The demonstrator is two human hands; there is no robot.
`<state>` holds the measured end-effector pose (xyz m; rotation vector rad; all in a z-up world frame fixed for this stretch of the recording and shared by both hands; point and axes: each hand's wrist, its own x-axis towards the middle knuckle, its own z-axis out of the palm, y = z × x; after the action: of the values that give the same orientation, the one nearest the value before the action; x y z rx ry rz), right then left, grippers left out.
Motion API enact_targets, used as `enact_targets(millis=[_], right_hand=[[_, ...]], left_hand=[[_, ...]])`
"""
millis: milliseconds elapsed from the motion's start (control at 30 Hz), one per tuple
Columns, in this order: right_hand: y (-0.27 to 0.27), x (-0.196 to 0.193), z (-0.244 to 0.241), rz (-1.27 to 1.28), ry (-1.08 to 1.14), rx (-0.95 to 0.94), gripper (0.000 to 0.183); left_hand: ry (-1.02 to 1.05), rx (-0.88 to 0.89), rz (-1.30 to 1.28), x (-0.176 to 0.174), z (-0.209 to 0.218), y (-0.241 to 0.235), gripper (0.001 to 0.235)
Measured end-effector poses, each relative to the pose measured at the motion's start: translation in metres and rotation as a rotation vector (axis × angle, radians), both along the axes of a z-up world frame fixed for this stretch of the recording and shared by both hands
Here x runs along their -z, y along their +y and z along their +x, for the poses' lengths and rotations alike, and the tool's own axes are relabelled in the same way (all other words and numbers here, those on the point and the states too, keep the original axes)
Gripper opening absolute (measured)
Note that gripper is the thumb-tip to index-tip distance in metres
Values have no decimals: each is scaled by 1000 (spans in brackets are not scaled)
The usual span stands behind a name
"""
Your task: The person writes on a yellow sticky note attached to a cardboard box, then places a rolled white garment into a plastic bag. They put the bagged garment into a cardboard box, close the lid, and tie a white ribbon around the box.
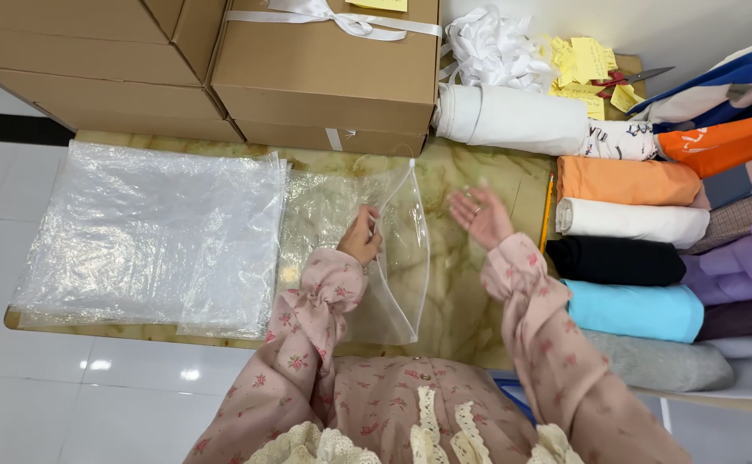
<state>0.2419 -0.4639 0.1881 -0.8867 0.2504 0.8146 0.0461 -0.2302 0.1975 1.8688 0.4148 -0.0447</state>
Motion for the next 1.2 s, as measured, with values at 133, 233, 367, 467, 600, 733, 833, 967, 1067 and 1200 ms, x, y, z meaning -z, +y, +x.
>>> enact_targets(millis=[133,233,367,467,600,733,833,967,1067,1200], right_hand=[[-9,40,68,25,36,115,72],[-6,69,118,44,92,207,105],[10,86,167,112,151,320,129],[26,82,187,130,142,374,134],[53,36,202,-56,220,384,143],[61,45,226,-203,329,471,118],[75,43,224,-283,286,537,121],[66,82,250,-239,307,566,127],[56,91,246,-77,333,498,107],[43,62,212,35,317,458,96]], left_hand=[[-78,21,289,25,16,8,12],[77,-16,106,22,25,21,18],[97,-56,101,-4,24,31,28],[95,-88,81,-23,19,34,29],[92,-117,114,24,27,45,29],[127,-76,217,13,22,38,29],[146,-95,190,26,14,37,29],[161,-115,189,33,11,35,29],[137,-117,202,38,8,32,29],[124,-136,195,48,6,29,29]])
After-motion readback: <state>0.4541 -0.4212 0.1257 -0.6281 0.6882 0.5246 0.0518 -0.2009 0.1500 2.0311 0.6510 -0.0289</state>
